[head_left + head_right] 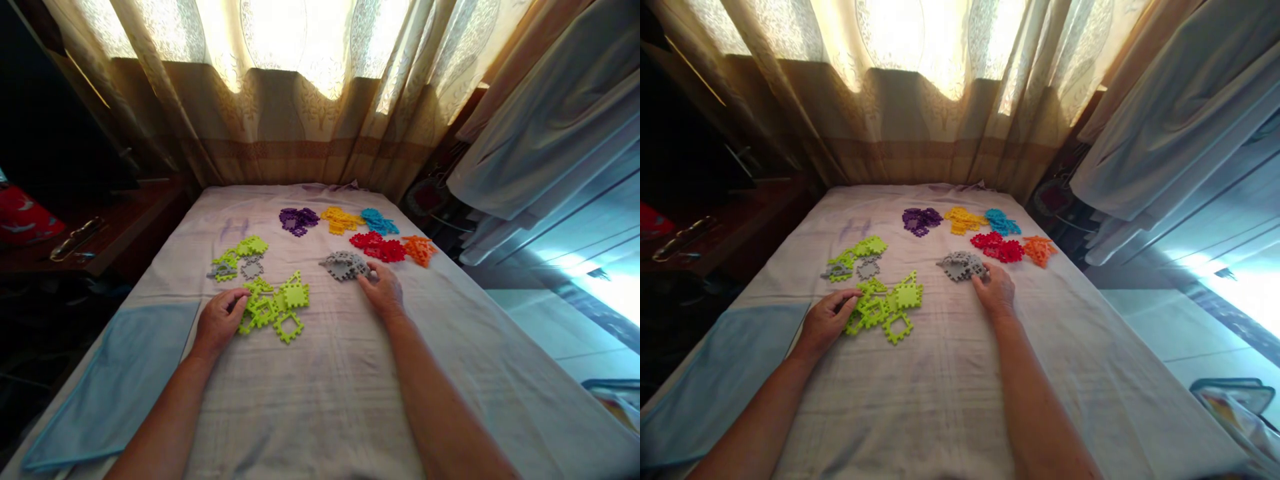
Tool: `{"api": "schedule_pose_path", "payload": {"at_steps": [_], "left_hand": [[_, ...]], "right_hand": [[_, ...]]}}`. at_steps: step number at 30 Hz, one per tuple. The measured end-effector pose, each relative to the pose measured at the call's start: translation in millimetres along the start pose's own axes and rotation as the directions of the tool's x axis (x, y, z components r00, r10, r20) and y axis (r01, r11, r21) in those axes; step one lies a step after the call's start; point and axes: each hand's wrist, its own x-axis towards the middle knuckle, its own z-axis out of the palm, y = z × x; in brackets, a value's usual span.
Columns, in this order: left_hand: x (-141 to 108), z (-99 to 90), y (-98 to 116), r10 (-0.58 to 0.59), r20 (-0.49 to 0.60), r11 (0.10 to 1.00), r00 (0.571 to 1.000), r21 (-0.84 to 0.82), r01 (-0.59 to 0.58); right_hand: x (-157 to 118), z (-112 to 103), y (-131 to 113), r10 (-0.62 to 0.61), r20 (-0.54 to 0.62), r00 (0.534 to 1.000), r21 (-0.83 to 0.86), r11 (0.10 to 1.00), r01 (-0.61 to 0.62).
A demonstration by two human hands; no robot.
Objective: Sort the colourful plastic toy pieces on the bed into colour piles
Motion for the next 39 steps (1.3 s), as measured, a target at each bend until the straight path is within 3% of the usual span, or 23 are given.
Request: {"api": "schedule_pose_path", "payload": {"at_steps": [3, 8, 14, 17, 20, 24, 28, 33, 39], "left_hand": [[0, 0.7, 0, -0.007, 0.0, 1.0, 1.0, -0.005, 0.007], [-1, 1.2, 0, -0.011, -0.003, 1.0, 1.0, -0.016, 0.011], [-2, 2.2, -1, -0.052, -0.032, 0.997, 0.998, -0.059, 0.051], [-2, 3.1, -2, -0.08, -0.052, 0.993, 0.995, -0.086, 0.075], [-2, 3.8, -2, -0.105, -0.056, 0.99, 0.993, -0.097, 0.099], [-3, 2.7, 0, -0.125, -0.05, 0.988, 0.991, -0.1, 0.119], [-3, 0.6, 3, -0.115, -0.044, 0.988, 0.992, -0.113, 0.109], [-3, 0.0, 4, -0.133, -0.035, 0.986, 0.991, -0.105, 0.128], [-3, 1.4, 3, -0.118, -0.036, 0.988, 0.992, -0.102, 0.114]], "right_hand": [[-2, 1, -1, -0.013, 0.012, 1.0, -0.037, 0.999, 0.013], [-4, 6, -2, -0.109, -0.108, 0.988, -0.056, 0.993, 0.104], [-14, 13, -38, -0.311, -0.195, 0.93, 0.0, 0.948, 0.317], [-15, 19, -70, -0.42, -0.106, 0.901, 0.048, 0.903, 0.427], [-10, 28, -112, -0.5, 0.082, 0.862, 0.098, 0.865, 0.492], [4, 50, -175, -0.542, 0.372, 0.753, 0.088, 0.829, 0.553], [18, 77, -221, -0.502, 0.551, 0.666, -0.027, 0.787, 0.616], [27, 94, -235, -0.438, 0.606, 0.664, -0.14, 0.762, 0.632], [35, 84, -213, -0.387, 0.583, 0.714, -0.212, 0.776, 0.594]]}}
